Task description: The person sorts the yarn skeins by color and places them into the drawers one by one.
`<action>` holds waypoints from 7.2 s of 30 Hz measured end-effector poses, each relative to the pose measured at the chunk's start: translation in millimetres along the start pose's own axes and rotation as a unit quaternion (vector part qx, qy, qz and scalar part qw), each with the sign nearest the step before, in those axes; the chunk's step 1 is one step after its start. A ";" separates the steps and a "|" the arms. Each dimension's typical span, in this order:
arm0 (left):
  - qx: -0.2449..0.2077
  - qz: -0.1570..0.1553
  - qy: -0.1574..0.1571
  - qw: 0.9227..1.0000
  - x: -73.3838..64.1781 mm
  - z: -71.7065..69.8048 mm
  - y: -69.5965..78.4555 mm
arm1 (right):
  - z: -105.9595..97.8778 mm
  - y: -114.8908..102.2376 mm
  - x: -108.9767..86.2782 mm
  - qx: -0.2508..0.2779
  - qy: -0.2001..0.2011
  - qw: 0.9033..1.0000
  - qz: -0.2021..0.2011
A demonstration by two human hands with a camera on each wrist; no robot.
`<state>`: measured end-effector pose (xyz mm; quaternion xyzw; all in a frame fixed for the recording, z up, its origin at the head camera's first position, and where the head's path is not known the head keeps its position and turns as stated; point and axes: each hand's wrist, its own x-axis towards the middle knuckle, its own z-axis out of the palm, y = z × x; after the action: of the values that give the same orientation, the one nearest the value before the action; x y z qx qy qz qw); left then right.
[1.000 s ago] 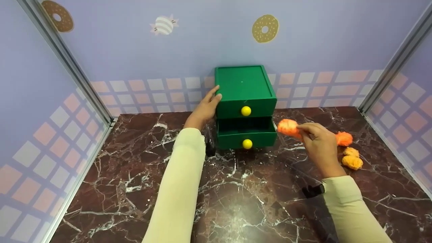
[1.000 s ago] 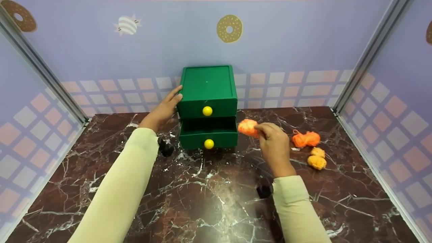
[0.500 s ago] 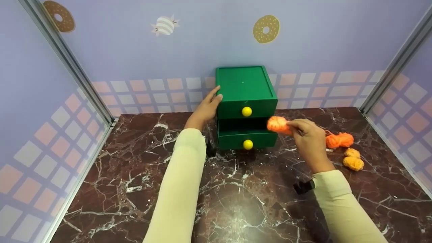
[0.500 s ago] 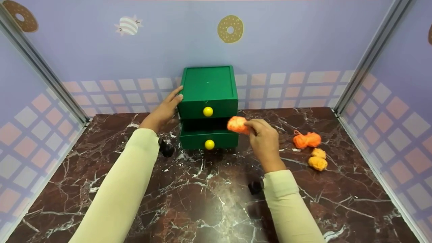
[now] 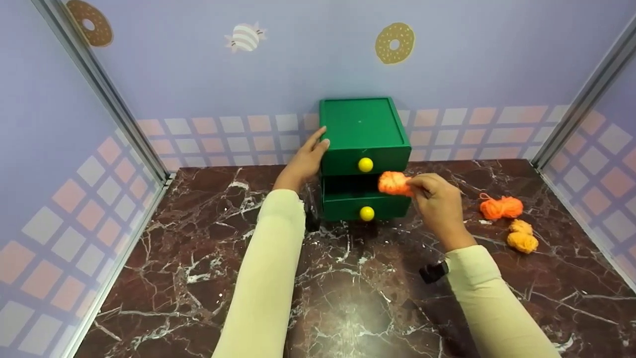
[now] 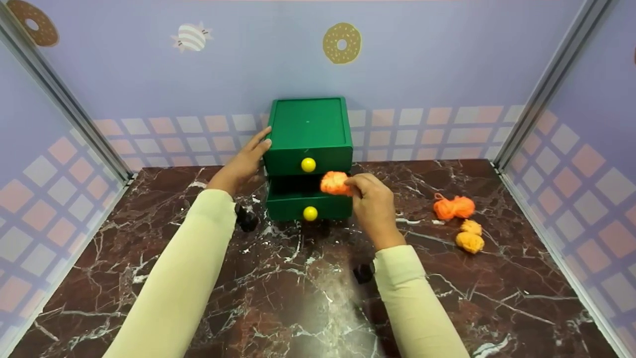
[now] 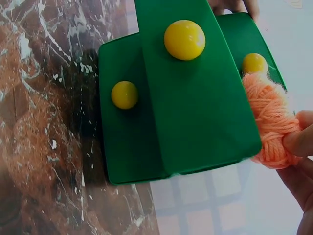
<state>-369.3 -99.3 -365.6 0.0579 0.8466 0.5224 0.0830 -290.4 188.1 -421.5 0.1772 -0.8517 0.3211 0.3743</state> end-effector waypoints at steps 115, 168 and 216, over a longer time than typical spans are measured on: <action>-0.014 -0.003 0.006 1.000 -1.4 1.2 -2.3 | -48.2 135.6 -41.2 -0.147 -0.169 0.941 0.254; -0.028 0.001 0.010 1.000 -0.8 2.7 -4.7 | -48.1 156.4 -59.8 -0.197 -0.135 0.958 0.158; -0.008 0.007 -0.006 1.000 -4.5 0.8 -3.5 | -29.6 31.5 -23.3 -0.122 0.040 0.989 -0.069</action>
<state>-364.7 -100.9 -368.7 0.0663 0.8413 0.5296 0.0850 -276.6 232.7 -436.8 0.1756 -0.8544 0.1954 0.4484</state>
